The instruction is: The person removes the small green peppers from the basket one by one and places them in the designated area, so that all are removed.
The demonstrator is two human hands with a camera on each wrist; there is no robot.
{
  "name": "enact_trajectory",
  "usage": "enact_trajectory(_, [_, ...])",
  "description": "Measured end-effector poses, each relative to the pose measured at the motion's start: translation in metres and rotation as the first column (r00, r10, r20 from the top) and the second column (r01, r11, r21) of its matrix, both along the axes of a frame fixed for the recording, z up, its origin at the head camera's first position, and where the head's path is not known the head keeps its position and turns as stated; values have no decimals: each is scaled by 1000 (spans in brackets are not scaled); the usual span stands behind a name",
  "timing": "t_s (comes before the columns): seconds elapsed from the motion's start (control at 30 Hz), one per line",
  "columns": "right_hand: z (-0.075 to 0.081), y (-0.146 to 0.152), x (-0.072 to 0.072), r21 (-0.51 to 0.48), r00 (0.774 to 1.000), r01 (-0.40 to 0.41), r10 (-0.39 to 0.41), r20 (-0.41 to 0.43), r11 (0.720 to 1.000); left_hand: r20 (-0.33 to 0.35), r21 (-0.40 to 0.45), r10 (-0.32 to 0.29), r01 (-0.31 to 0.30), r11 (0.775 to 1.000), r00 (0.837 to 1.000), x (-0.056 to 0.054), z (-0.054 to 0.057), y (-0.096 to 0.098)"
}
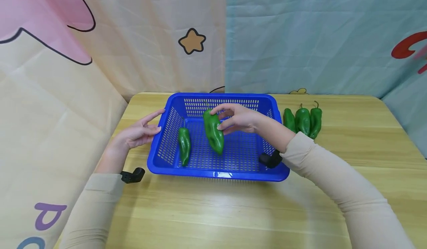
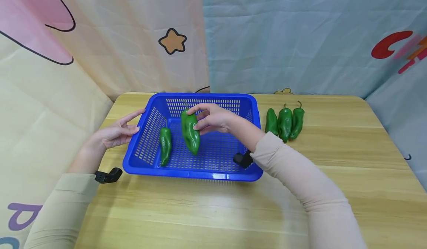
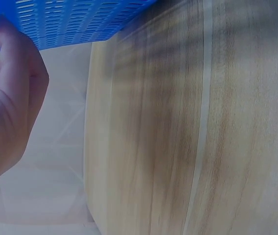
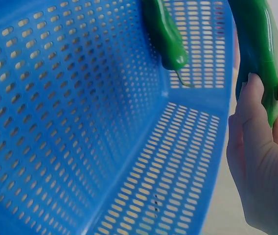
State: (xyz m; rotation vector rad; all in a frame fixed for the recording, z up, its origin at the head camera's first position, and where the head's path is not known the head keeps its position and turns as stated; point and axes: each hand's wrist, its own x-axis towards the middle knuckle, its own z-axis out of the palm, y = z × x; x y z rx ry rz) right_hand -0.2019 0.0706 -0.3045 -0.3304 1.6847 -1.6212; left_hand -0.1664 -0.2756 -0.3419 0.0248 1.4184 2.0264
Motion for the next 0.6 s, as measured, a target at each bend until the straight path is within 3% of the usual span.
enact_trajectory(0.6, [21, 43, 4, -62, 997, 33, -37, -62, 997, 4, 21, -1, 0, 1000, 1000, 0, -3, 1])
